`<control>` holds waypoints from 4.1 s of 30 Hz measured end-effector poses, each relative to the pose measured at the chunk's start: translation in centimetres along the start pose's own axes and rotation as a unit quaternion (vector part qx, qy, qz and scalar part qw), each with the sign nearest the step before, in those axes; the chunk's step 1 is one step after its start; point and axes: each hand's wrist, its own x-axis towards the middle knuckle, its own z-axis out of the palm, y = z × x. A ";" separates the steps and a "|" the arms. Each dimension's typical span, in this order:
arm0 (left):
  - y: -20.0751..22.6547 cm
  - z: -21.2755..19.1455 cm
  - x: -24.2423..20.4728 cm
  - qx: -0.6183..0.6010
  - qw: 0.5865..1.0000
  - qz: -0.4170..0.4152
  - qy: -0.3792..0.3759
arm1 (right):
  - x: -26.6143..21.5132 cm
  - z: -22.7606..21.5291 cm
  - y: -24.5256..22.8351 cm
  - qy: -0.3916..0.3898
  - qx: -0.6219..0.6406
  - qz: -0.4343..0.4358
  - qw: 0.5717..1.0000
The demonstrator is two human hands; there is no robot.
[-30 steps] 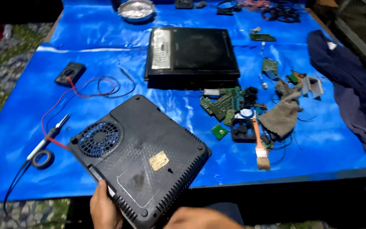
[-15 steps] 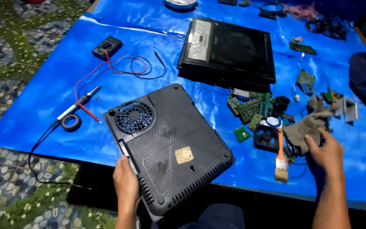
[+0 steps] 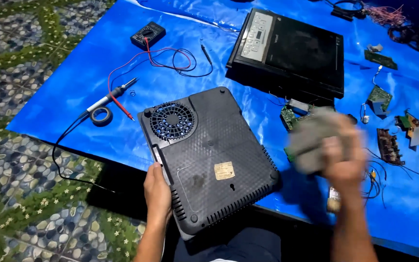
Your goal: Cleaning the interior plastic casing of an induction cooker and reassembling internal components including the cooling fan and circuit boards.
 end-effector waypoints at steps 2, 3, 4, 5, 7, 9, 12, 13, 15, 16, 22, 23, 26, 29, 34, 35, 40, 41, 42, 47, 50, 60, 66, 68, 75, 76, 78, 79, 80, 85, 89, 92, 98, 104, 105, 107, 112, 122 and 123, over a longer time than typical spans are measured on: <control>0.1 -0.1 0.0 -0.001 1.000 -0.001 -0.002 | -1.7 4.3 -5.7 -0.116 0.099 -0.087 0.985; 0.1 0.0 0.0 -0.001 1.000 0.000 -0.006 | -2.6 6.4 -8.4 -0.226 0.194 -0.170 0.939; -0.4 0.0 0.1 -0.001 1.000 0.001 -0.008 | -3.4 7.9 -10.1 -0.224 0.193 -0.169 0.940; -0.7 0.1 0.4 0.001 1.000 0.018 -0.003 | -3.9 9.6 -11.9 -0.294 0.170 -0.250 0.907; -1.3 0.2 1.1 0.003 0.999 0.035 0.005 | -3.1 13.1 -12.3 -0.361 0.146 -0.327 0.861; -2.1 0.2 1.5 0.012 0.998 0.062 0.006 | -1.1 16.8 -9.4 -0.296 0.063 -0.298 0.905; -2.0 0.3 1.4 0.006 0.998 0.059 0.007 | 2.5 17.7 -10.1 -0.308 -0.014 -0.234 0.922; -2.3 0.4 1.8 -0.001 0.998 0.068 0.008 | 1.1 17.0 -11.5 -0.300 -0.016 -0.242 0.923; -3.5 0.1 2.0 0.006 0.997 0.082 0.008 | -2.9 15.6 -14.3 -0.357 0.115 -0.296 0.878; -4.5 0.6 3.4 0.004 0.997 0.080 0.010 | -2.9 15.3 -14.5 -0.359 0.115 -0.297 0.877; -2.2 0.5 0.7 -0.030 0.998 0.051 0.004 | 2.2 18.9 -9.9 -0.298 -0.028 -0.307 0.904; -2.2 0.5 1.1 -0.014 0.999 0.045 0.008 | 2.6 19.5 -10.0 -0.304 -0.014 -0.270 0.913; -3.0 0.8 2.1 -0.049 0.995 0.085 0.004 | -0.1 17.5 -15.3 -0.387 0.030 -0.287 0.876; -3.3 1.0 2.4 -0.044 0.994 0.104 0.000 | 0.2 18.9 -14.9 -0.415 0.100 -0.355 0.832; -3.4 1.7 3.5 -0.002 0.994 0.109 0.025 | 7.6 26.9 -10.3 -0.297 -0.088 -0.252 0.917; -3.7 1.7 3.3 0.009 0.995 0.098 0.032 | 6.8 28.0 -11.2 -0.285 -0.049 -0.262 0.921; -4.9 2.1 4.1 0.030 0.994 0.086 0.063 | 4.7 27.9 -17.6 -0.341 0.023 -0.368 0.865; -5.5 2.1 4.3 0.037 0.992 0.105 0.066 | 6.6 29.4 -16.3 -0.298 0.041 -0.370 0.879; -6.0 2.1 4.5 0.043 0.989 0.125 0.069 | 8.3 31.0 -15.1 -0.254 0.058 -0.370 0.892; -6.1 3.6 2.4 0.010 0.990 0.125 0.070 | 11.0 29.8 -18.2 -0.352 -0.034 -0.212 0.911; -4.5 3.3 0.5 -0.006 0.992 0.102 0.078 | 10.7 28.4 -21.3 -0.376 0.105 -0.286 0.875; 1.2 2.3 -3.9 -0.020 0.960 0.261 0.101 | 16.5 14.9 -30.0 -0.412 0.112 -0.325 0.844; 3.0 2.3 -3.2 -0.071 0.904 0.386 0.170 | 18.5 9.3 -26.4 -0.291 0.068 -0.307 0.904; 3.1 2.3 -3.4 -0.077 0.902 0.388 0.173 | 18.6 6.2 -26.1 -0.273 0.014 -0.282 0.920; 4.6 0.1 -6.9 -0.081 0.917 0.364 0.143 | 18.5 0.7 -18.7 -0.166 0.069 -0.218 0.959; 4.5 0.2 -6.8 -0.083 0.916 0.365 0.144 | 18.8 0.6 -18.0 -0.165 0.068 -0.221 0.959; 4.4 0.4 -6.5 -0.072 0.902 0.401 0.142 | 19.0 0.2 -16.0 -0.109 0.103 -0.183 0.972; 4.6 0.4 -6.9 -0.075 0.900 0.406 0.139 | 18.5 0.0 -15.9 -0.103 0.101 -0.184 0.972; 4.8 0.5 -7.2 -0.075 0.898 0.407 0.146 | 18.0 -0.2 -15.9 -0.078 0.150 -0.155 0.973; 4.2 0.5 -7.6 -0.067 0.902 0.402 0.145 | 16.9 0.4 -13.4 -0.024 0.300 -0.111 0.947; 3.7 1.2 -7.1 -0.123 0.877 0.424 0.188 | 15.2 0.4 -13.6 -0.067 0.454 -0.027 0.888; 3.6 1.0 -7.7 -0.138 0.875 0.423 0.191 | 15.3 1.2 -12.5 -0.004 0.455 0.064 0.888; 3.8 1.5 -6.5 -0.074 0.882 0.414 0.211 | 18.1 1.2 -9.1 0.132 0.593 0.114 0.786; 10.5 -0.4 -6.6 -0.009 0.812 0.543 0.214 | 16.6 0.1 -10.4 0.149 0.554 0.082 0.815; 11.6 -0.9 -7.0 0.004 0.787 0.573 0.227 | 15.9 -0.1 -11.5 0.116 0.502 0.023 0.857; 13.5 -0.6 -7.1 0.021 0.756 0.613 0.228 | 15.2 -0.2 -12.7 0.118 0.515 0.050 0.847; 21.2 -0.9 -10.8 0.078 0.665 0.696 0.259 | 13.7 -0.5 -13.3 0.083 0.589 0.039 0.803; 25.2 6.8 -10.3 0.263 0.532 0.760 0.265 | 11.4 1.4 -11.6 0.185 0.520 0.244 0.797; 25.2 6.9 -10.0 0.270 0.536 0.749 0.283 | 11.1 2.3 -10.7 0.209 0.516 0.259 0.789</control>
